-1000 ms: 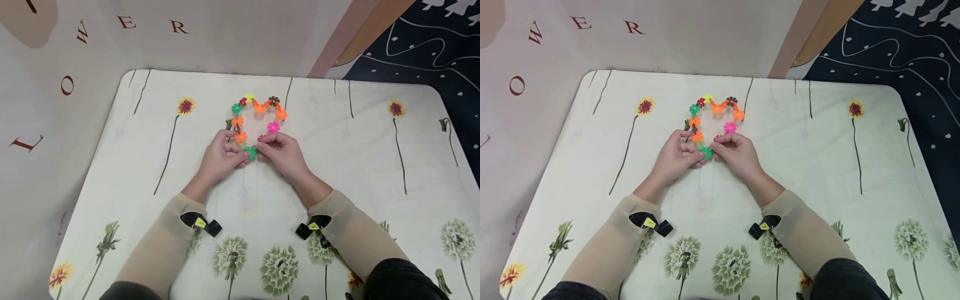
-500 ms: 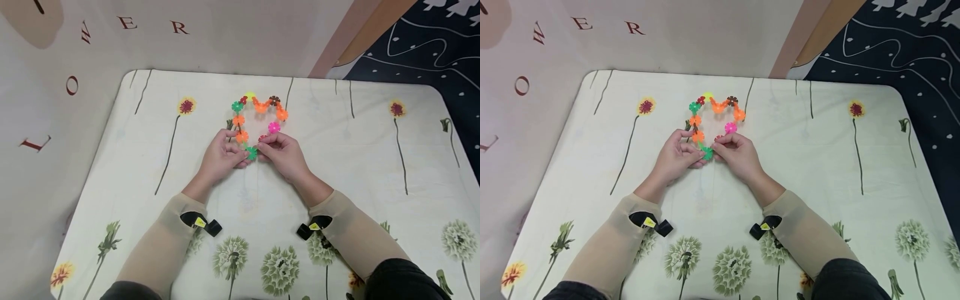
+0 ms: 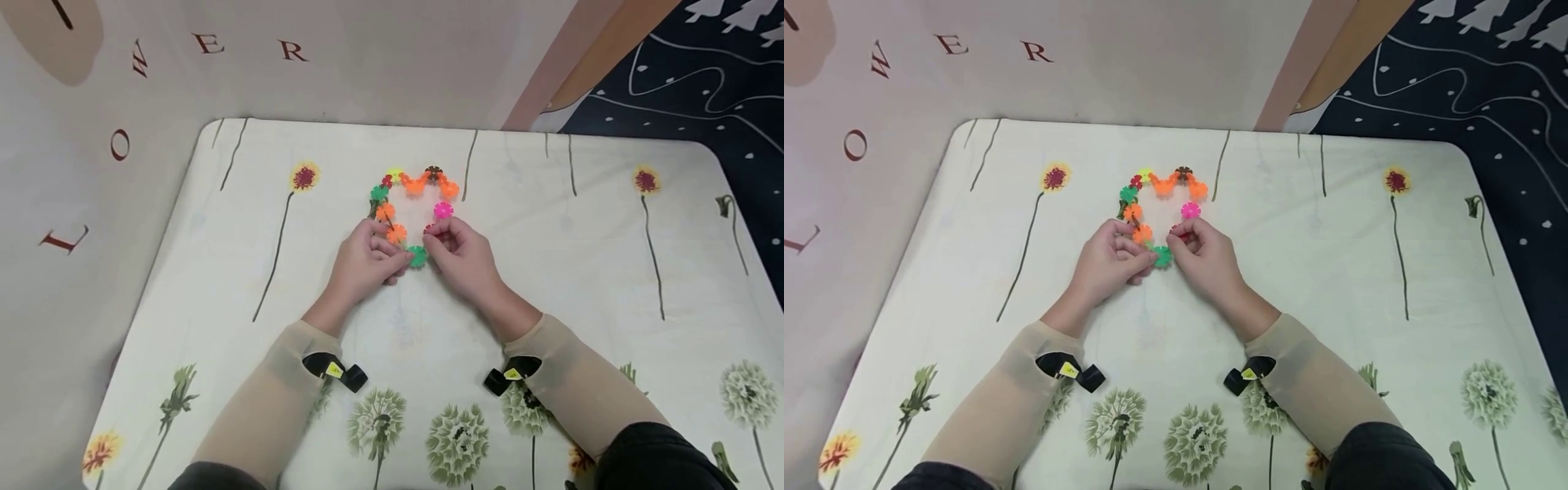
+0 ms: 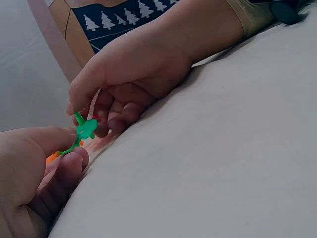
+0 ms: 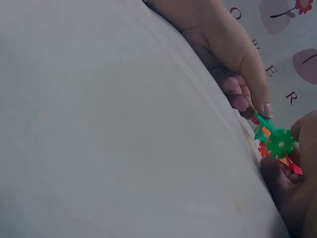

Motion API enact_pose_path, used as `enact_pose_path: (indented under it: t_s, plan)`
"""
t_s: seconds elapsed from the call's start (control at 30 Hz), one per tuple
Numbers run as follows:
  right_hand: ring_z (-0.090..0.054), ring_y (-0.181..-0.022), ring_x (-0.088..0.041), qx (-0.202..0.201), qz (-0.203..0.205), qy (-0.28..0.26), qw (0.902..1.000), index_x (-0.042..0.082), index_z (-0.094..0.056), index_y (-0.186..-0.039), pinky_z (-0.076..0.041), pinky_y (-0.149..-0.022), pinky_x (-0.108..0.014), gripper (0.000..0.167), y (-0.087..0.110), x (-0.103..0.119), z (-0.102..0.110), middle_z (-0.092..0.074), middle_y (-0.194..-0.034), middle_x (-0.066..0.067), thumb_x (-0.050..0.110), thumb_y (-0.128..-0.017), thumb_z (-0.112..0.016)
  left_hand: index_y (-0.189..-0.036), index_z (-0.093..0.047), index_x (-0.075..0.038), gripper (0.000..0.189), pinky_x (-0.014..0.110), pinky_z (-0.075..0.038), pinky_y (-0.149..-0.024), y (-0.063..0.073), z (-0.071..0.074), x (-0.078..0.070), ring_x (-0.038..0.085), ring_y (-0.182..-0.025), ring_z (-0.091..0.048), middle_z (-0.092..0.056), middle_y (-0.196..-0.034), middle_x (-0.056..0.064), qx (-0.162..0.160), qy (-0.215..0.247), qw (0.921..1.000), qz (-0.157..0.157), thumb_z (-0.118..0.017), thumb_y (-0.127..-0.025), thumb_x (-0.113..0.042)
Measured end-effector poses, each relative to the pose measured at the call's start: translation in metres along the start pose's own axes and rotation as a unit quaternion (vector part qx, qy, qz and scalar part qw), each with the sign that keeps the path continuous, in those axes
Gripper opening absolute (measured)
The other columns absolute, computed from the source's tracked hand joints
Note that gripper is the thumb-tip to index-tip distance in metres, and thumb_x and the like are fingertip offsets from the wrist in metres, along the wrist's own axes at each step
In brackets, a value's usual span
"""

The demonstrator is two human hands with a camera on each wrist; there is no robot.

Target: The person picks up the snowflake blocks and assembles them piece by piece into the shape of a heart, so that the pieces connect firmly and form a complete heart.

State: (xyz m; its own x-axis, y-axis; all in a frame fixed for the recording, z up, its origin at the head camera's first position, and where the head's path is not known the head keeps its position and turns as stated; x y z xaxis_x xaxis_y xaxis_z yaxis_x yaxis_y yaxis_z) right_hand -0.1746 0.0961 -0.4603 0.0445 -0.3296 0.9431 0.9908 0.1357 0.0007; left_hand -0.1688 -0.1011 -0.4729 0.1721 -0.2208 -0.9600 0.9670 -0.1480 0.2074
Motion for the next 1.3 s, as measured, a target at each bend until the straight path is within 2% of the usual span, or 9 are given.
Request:
enact_pose_path:
  t_s: [0.07, 0.13, 0.27, 0.37, 0.47, 0.67, 0.93, 1.17, 1.3]
  plan:
    - [-0.057, -0.068, -0.021, -0.012, 0.032, 0.091, 0.9952, 0.01, -0.06, -0.118, -0.048, -0.065, -0.033, 0.024, 0.001, 0.0, 0.005, -0.065, -0.084, -0.004, 0.027, -0.103, -0.068, -0.136, -0.051, -0.006, 0.056, 0.037, -0.063, -0.061, -0.001, -0.002, 0.001, 0.027, -0.069, -0.075, -0.076, -0.09, 0.007, -0.001, -0.004, 1.0, -0.007, -0.085, -0.093, -0.014]
    - [-0.053, -0.062, -0.02, -0.027, 0.052, 0.159, 0.9854, 0.011, -0.055, -0.12, -0.043, -0.06, -0.037, 0.029, 0.002, 0.0, 0.01, -0.059, -0.076, -0.002, 0.032, -0.103, -0.065, -0.134, -0.053, -0.006, 0.052, 0.036, -0.062, -0.059, -0.002, -0.004, 0.001, 0.027, -0.066, -0.073, -0.075, -0.087, 0.006, -0.003, -0.014, 0.9998, -0.014, -0.084, -0.093, -0.014]
    - [-0.045, -0.055, -0.021, -0.066, 0.081, 0.217, 0.9705, 0.009, -0.053, -0.119, -0.037, -0.054, -0.04, 0.033, 0.002, 0.001, 0.018, -0.049, -0.068, -0.001, 0.036, -0.102, -0.063, -0.13, -0.055, -0.008, 0.045, 0.036, -0.06, -0.055, -0.003, -0.006, 0.0, 0.027, -0.06, -0.069, -0.073, -0.084, 0.006, -0.009, -0.027, 0.9992, -0.029, -0.082, -0.095, -0.016]
    - [-0.042, -0.055, -0.021, -0.096, 0.105, 0.217, 0.9656, 0.006, -0.056, -0.115, -0.036, -0.054, -0.039, 0.03, 0.0, 0.001, 0.023, -0.046, -0.067, -0.001, 0.032, -0.101, -0.065, -0.127, -0.055, -0.009, 0.039, 0.037, -0.06, -0.055, -0.004, -0.006, 0.0, 0.029, -0.059, -0.068, -0.073, -0.083, 0.008, -0.014, -0.017, 0.9991, -0.035, -0.079, -0.098, -0.016]
    - [-0.042, -0.056, -0.021, -0.108, 0.12, 0.217, 0.9625, 0.005, -0.058, -0.109, -0.036, -0.055, -0.039, 0.026, -0.001, -0.002, 0.025, -0.046, -0.066, -0.001, 0.03, -0.101, -0.065, -0.126, -0.056, -0.012, 0.033, 0.038, -0.061, -0.056, -0.005, -0.006, 0.001, 0.029, -0.059, -0.068, -0.072, -0.083, 0.008, -0.022, -0.006, 0.9992, -0.035, -0.076, -0.1, -0.018]
    - [-0.045, -0.058, -0.021, -0.106, 0.119, 0.22, 0.9624, 0.007, -0.059, -0.1, -0.039, -0.058, -0.038, 0.023, 0.0, -0.009, 0.022, -0.047, -0.066, 0.0, 0.029, -0.102, -0.064, -0.125, -0.055, -0.013, 0.031, 0.038, -0.06, -0.055, -0.004, -0.006, 0.006, 0.029, -0.059, -0.068, -0.071, -0.082, 0.009, -0.025, -0.003, 0.9989, -0.039, -0.073, -0.102, -0.021]
    - [-0.047, -0.061, -0.021, -0.093, 0.132, 0.218, 0.9625, 0.007, -0.06, -0.096, -0.041, -0.061, -0.038, 0.023, -0.002, -0.011, 0.016, -0.047, -0.066, 0.0, 0.029, -0.102, -0.064, -0.12, -0.054, -0.011, 0.028, 0.033, -0.057, -0.054, 0.0, -0.002, 0.006, 0.025, -0.058, -0.066, -0.071, -0.08, 0.004, -0.052, -0.04, 0.9954, -0.07, -0.074, -0.102, -0.021]
    - [-0.047, -0.062, -0.021, -0.097, 0.117, 0.217, 0.9642, 0.009, -0.06, -0.096, -0.041, -0.061, -0.037, 0.021, -0.001, -0.012, 0.014, -0.047, -0.067, 0.001, 0.028, -0.102, -0.065, -0.117, -0.055, -0.008, 0.025, 0.03, -0.057, -0.056, 0.001, -0.004, 0.007, 0.023, -0.058, -0.067, -0.072, -0.081, 0.004, -0.034, -0.036, 0.9943, -0.094, -0.072, -0.101, -0.016]
    - [-0.047, -0.063, -0.021, -0.093, 0.105, 0.203, 0.9691, 0.009, -0.061, -0.098, -0.041, -0.061, -0.037, 0.02, 0.001, -0.014, 0.014, -0.049, -0.068, -0.001, 0.028, -0.103, -0.066, -0.116, -0.057, -0.007, 0.022, 0.031, -0.058, -0.056, 0.003, -0.005, 0.011, 0.025, -0.06, -0.068, -0.072, -0.084, 0.006, -0.027, -0.016, 0.9943, -0.101, -0.072, -0.102, -0.014]
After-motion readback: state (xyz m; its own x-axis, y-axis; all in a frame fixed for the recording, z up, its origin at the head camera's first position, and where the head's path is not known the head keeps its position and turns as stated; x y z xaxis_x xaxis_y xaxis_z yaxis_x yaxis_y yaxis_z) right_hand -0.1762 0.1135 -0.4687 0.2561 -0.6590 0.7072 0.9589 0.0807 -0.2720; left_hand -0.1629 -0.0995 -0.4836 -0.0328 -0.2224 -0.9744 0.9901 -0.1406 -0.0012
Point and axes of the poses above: each hand's wrist, its own y-axis away from the middle knuckle, its own z-axis out of the back of the hand, x = y × z, the point moved 4 cm from there along -y, towards the middle knuckle
